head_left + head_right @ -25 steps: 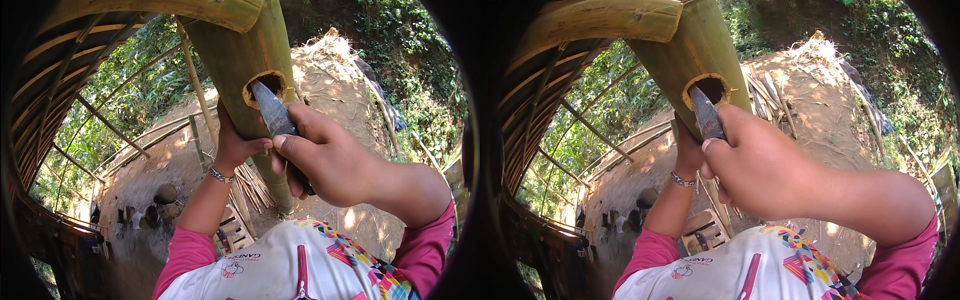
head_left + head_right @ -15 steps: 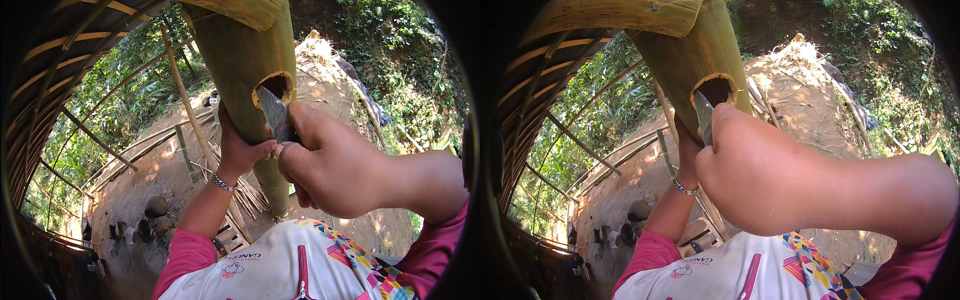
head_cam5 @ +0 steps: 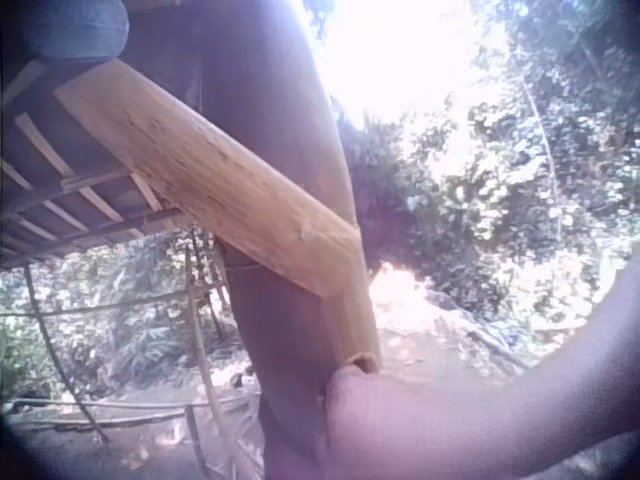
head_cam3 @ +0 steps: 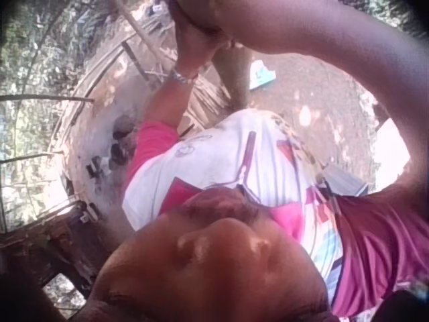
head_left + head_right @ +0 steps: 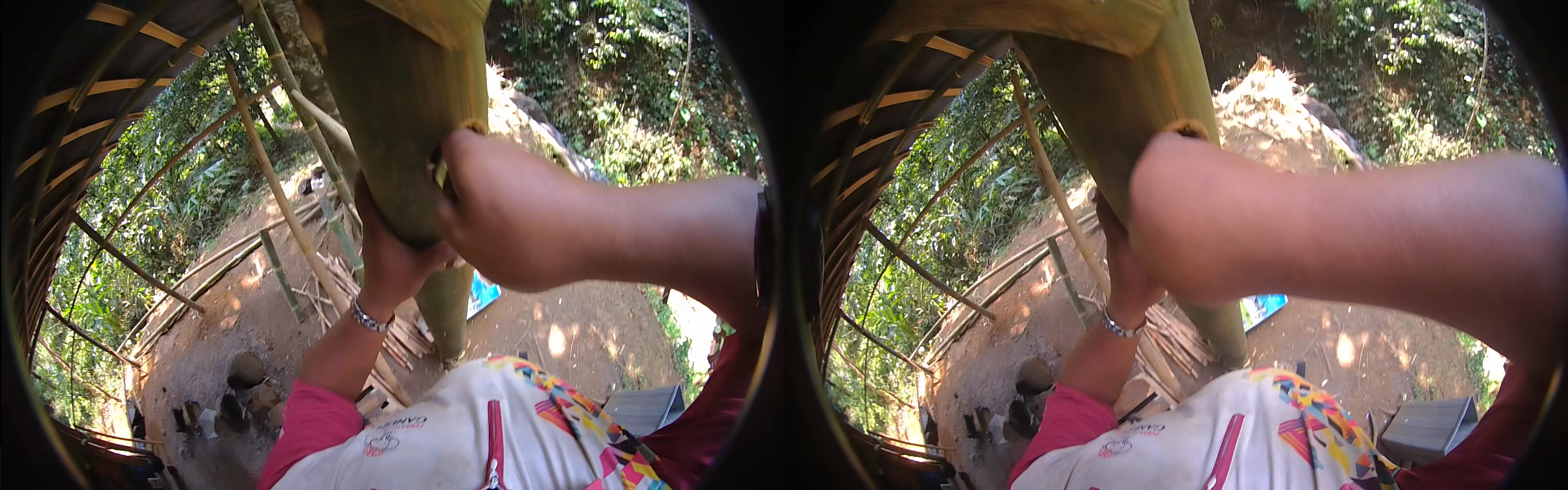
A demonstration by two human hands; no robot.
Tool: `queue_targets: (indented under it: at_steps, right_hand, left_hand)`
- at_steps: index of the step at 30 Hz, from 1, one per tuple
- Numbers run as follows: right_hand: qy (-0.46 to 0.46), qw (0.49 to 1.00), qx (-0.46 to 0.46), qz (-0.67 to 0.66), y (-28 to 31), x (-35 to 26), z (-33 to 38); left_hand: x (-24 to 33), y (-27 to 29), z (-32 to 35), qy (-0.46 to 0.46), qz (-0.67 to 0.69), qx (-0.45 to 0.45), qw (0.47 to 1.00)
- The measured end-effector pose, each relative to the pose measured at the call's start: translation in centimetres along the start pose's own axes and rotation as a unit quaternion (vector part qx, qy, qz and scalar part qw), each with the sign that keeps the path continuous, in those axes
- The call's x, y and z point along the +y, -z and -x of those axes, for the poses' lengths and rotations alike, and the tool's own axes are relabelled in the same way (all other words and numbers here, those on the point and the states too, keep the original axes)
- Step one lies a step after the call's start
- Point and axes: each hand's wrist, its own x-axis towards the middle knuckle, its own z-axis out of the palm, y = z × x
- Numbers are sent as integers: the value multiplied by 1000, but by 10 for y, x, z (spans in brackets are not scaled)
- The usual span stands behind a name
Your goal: The person uses a chisel and a small axe to carve a hole into a vertical bamboo pole. They repeatedly strike the chisel with the axe to remove material and then use a knife to refine the edges of the opening.
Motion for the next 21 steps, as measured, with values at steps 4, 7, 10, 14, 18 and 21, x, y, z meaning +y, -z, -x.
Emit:
queue_targets:
  at_steps: [4,7,10,14,18,21]
  right_hand:
    - [-53,998,-9,-36,-23,26,23]
    - [-39,996,-11,-78,-30,35,36]
    - [22,999,28,-31,-34,52,48]
    - [9,996,41,-76,-35,82,66]
    - [-19,978,41,-203,-39,119,73]
    - [26,961,31,-273,-53,148,60]
  left_hand:
    - [-2,2,-1,5,71,-18,997]
    - [-6,3,3,34,86,-37,995]
    - [-7,2,4,39,93,-32,994]
    - [-2,-2,4,99,156,-30,982]
    - [8,9,3,56,29,-36,997]
    - [21,23,5,-110,-115,74,984]
